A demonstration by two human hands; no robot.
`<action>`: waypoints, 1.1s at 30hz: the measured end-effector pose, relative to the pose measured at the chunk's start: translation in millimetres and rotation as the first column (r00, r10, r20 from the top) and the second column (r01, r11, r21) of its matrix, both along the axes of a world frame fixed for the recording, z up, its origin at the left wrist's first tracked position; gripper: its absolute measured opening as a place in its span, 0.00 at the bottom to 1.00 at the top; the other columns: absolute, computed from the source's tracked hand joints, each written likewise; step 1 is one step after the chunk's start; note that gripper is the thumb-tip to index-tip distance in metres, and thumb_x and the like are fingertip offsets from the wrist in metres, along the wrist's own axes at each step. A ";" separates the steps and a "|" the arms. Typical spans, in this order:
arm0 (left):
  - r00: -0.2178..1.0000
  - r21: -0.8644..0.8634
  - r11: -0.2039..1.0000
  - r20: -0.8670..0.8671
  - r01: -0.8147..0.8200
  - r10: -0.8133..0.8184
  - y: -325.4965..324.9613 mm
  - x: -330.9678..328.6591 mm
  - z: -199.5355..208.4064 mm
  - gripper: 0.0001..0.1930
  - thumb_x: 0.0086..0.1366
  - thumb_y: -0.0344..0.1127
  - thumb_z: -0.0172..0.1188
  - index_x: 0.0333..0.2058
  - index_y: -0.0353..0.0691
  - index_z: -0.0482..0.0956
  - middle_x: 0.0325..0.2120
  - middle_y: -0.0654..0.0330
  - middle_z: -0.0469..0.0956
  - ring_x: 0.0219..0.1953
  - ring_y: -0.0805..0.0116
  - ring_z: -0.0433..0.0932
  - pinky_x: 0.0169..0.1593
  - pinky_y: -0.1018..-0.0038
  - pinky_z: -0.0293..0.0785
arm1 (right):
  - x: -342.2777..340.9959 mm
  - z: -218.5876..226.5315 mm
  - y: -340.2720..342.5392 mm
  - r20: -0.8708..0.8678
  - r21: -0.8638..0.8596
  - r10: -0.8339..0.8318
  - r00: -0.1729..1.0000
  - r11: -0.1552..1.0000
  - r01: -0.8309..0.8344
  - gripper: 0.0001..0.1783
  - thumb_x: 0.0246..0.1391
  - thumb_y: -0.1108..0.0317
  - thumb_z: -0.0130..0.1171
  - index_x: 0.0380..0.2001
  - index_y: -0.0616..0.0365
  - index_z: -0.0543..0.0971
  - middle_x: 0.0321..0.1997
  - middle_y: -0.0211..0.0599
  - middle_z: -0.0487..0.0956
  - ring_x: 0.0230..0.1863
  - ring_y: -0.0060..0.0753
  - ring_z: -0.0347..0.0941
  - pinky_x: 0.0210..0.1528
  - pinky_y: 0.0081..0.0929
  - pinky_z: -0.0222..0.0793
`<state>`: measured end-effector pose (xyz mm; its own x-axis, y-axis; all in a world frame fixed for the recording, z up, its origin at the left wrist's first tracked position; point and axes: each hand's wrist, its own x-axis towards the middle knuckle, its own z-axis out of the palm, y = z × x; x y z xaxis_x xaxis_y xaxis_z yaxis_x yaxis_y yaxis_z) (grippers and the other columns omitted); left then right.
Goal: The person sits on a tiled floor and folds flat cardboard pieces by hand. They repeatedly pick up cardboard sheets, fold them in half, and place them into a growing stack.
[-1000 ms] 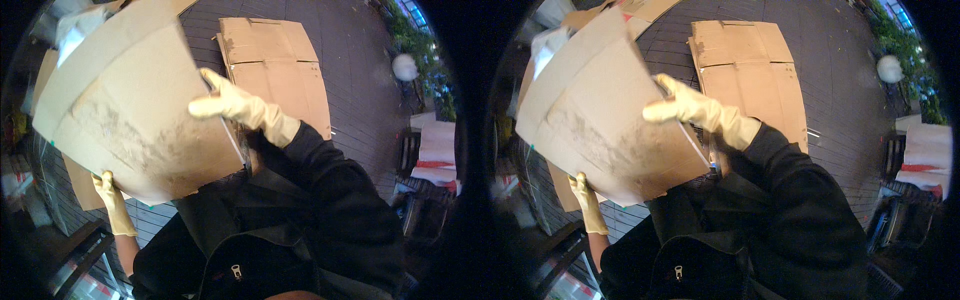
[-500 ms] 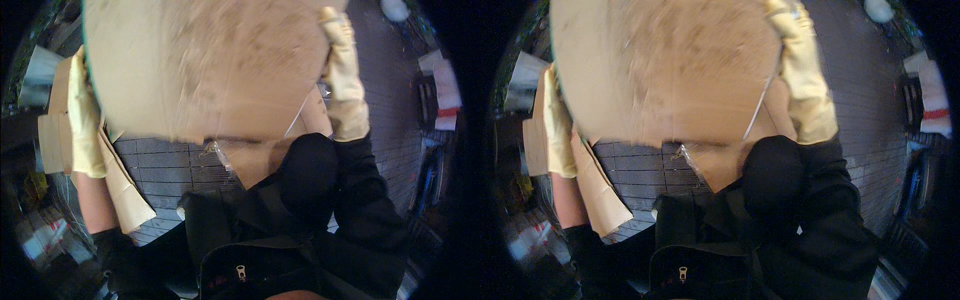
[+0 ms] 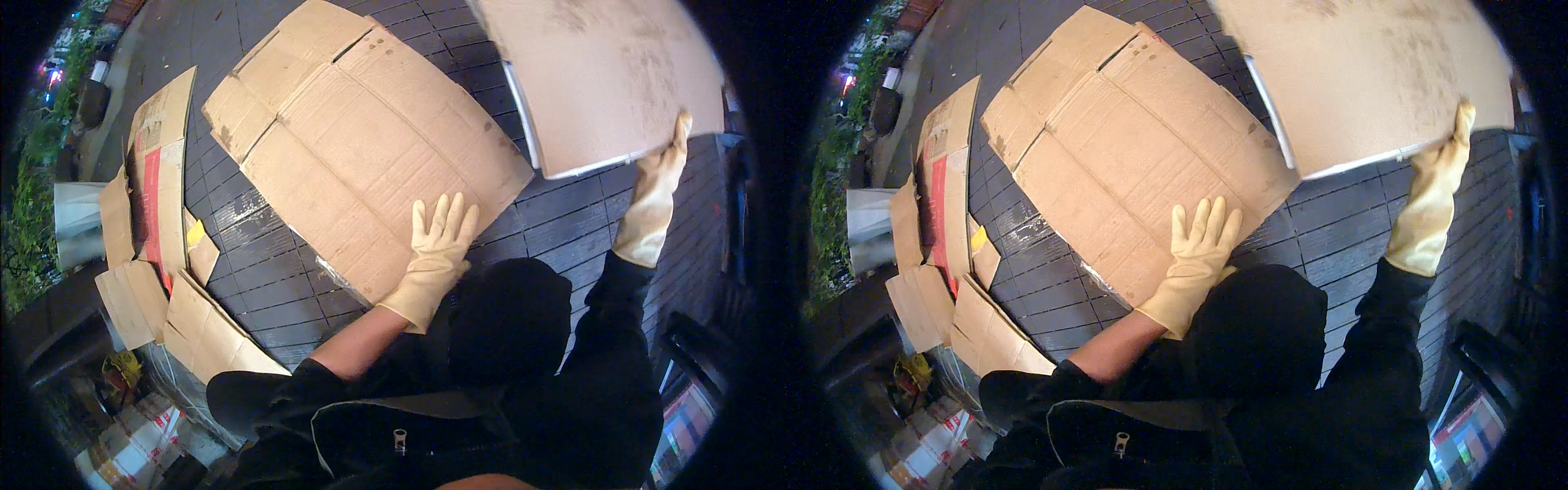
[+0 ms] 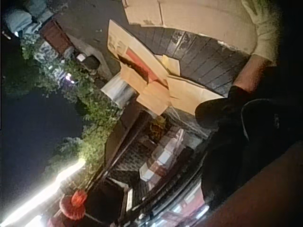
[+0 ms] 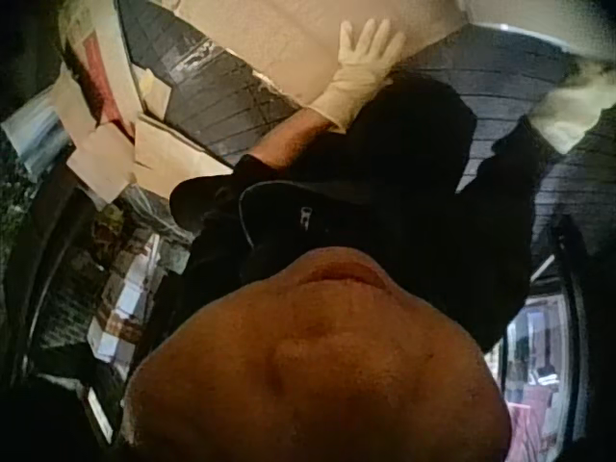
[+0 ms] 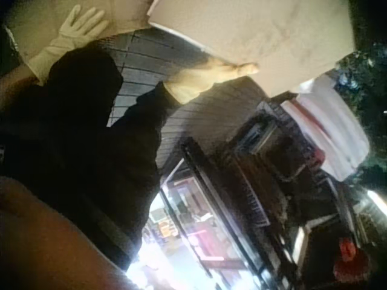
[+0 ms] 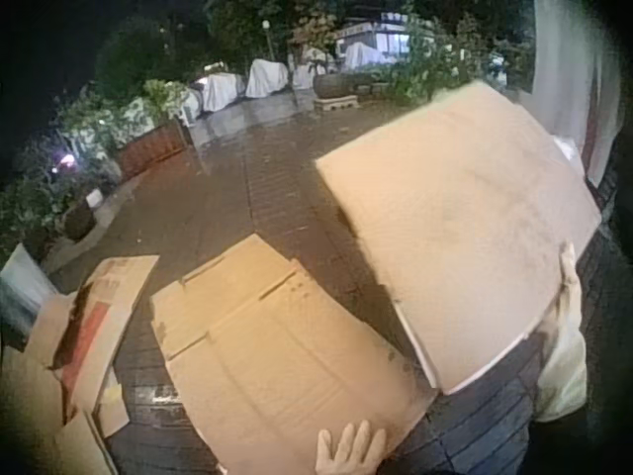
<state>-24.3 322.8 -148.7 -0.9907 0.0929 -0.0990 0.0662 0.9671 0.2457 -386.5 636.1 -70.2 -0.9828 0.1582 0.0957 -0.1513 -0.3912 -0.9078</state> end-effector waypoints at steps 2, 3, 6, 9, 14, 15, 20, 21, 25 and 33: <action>0.982 -0.154 0.988 -0.183 0.015 -0.044 -14.0 8.5 -17.5 0.46 0.60 0.47 0.77 0.76 0.43 0.71 0.74 0.43 0.70 0.76 0.42 0.69 0.76 0.26 0.57 | 11.2 -22.0 25.3 0.107 -0.080 -0.153 0.982 0.984 0.162 0.21 0.84 0.59 0.53 0.72 0.54 0.75 0.80 0.34 0.74 0.79 0.38 0.67 0.82 0.39 0.63; 0.972 -0.229 0.973 -0.224 0.024 -0.076 -26.1 16.1 -22.7 0.44 0.62 0.45 0.75 0.76 0.44 0.72 0.75 0.43 0.70 0.77 0.42 0.69 0.77 0.25 0.56 | 18.5 -33.3 32.4 0.210 -0.223 -0.206 0.956 0.942 0.252 0.22 0.84 0.59 0.53 0.73 0.54 0.76 0.80 0.35 0.75 0.79 0.39 0.68 0.82 0.40 0.64; 0.976 -0.053 0.988 -0.154 0.148 -0.155 -82.6 52.5 -10.3 0.41 0.61 0.40 0.74 0.73 0.42 0.75 0.72 0.41 0.73 0.75 0.39 0.72 0.75 0.24 0.58 | 38.1 -63.3 36.6 0.318 -0.306 -0.204 0.926 0.902 0.304 0.23 0.83 0.58 0.57 0.72 0.55 0.77 0.78 0.37 0.78 0.76 0.42 0.73 0.81 0.43 0.68; 0.961 -0.075 0.961 -0.056 0.267 -0.272 -138.2 71.3 18.6 0.41 0.62 0.44 0.75 0.73 0.43 0.75 0.72 0.43 0.74 0.74 0.40 0.72 0.75 0.26 0.59 | 52.8 -87.8 28.9 0.353 -0.382 -0.134 0.926 0.883 0.274 0.25 0.80 0.57 0.60 0.72 0.56 0.78 0.75 0.39 0.80 0.73 0.45 0.77 0.78 0.47 0.72; 0.981 -0.058 0.980 0.061 0.190 -0.187 -144.8 76.3 51.9 0.52 0.56 0.51 0.84 0.73 0.33 0.71 0.69 0.37 0.73 0.72 0.35 0.72 0.73 0.32 0.63 | 66.5 -121.5 12.9 0.420 -0.402 -0.091 0.903 0.874 0.274 0.28 0.79 0.56 0.63 0.74 0.56 0.76 0.75 0.40 0.81 0.73 0.45 0.77 0.77 0.48 0.74; 0.986 -0.022 0.986 0.031 0.166 -0.165 -136.3 73.0 53.8 0.52 0.56 0.51 0.84 0.73 0.32 0.70 0.69 0.37 0.73 0.71 0.35 0.72 0.73 0.33 0.63 | 69.2 -126.6 11.0 0.451 -0.383 -0.097 0.887 0.877 0.290 0.28 0.79 0.56 0.63 0.74 0.56 0.76 0.75 0.40 0.81 0.73 0.45 0.77 0.77 0.48 0.74; 0.995 -0.033 0.999 -0.096 0.039 -0.042 -85.2 22.9 46.7 0.56 0.61 0.56 0.81 0.76 0.27 0.63 0.70 0.33 0.70 0.74 0.33 0.67 0.76 0.34 0.59 | 83.3 -142.5 7.8 0.476 -0.340 -0.060 0.878 0.907 0.246 0.34 0.77 0.53 0.65 0.79 0.52 0.71 0.81 0.38 0.74 0.77 0.46 0.73 0.79 0.49 0.71; 0.992 -0.043 0.999 -0.128 -0.010 0.004 -74.6 5.5 42.4 0.57 0.62 0.57 0.80 0.77 0.26 0.62 0.71 0.31 0.69 0.75 0.32 0.66 0.76 0.34 0.58 | 85.6 -144.0 8.8 0.478 -0.361 -0.036 0.877 0.903 0.233 0.35 0.77 0.53 0.65 0.79 0.52 0.71 0.81 0.38 0.74 0.77 0.46 0.73 0.79 0.49 0.71; 0.891 -0.027 0.895 -0.107 -0.445 0.440 -34.2 -70.4 17.0 0.64 0.62 0.61 0.79 0.81 0.26 0.52 0.79 0.27 0.55 0.82 0.27 0.52 0.78 0.27 0.50 | 91.2 -148.3 14.5 0.477 -0.351 -0.023 0.879 0.911 0.215 0.36 0.76 0.51 0.67 0.80 0.52 0.71 0.81 0.38 0.74 0.77 0.47 0.73 0.79 0.50 0.70; 0.750 -0.089 0.773 0.193 -0.628 0.632 -33.6 -118.8 14.0 0.69 0.59 0.61 0.80 0.83 0.28 0.45 0.85 0.30 0.41 0.87 0.29 0.38 0.80 0.25 0.42 | 100.2 -156.4 29.4 0.484 -0.356 0.023 0.875 0.919 0.172 0.38 0.76 0.47 0.66 0.81 0.49 0.70 0.80 0.39 0.76 0.77 0.46 0.74 0.78 0.52 0.72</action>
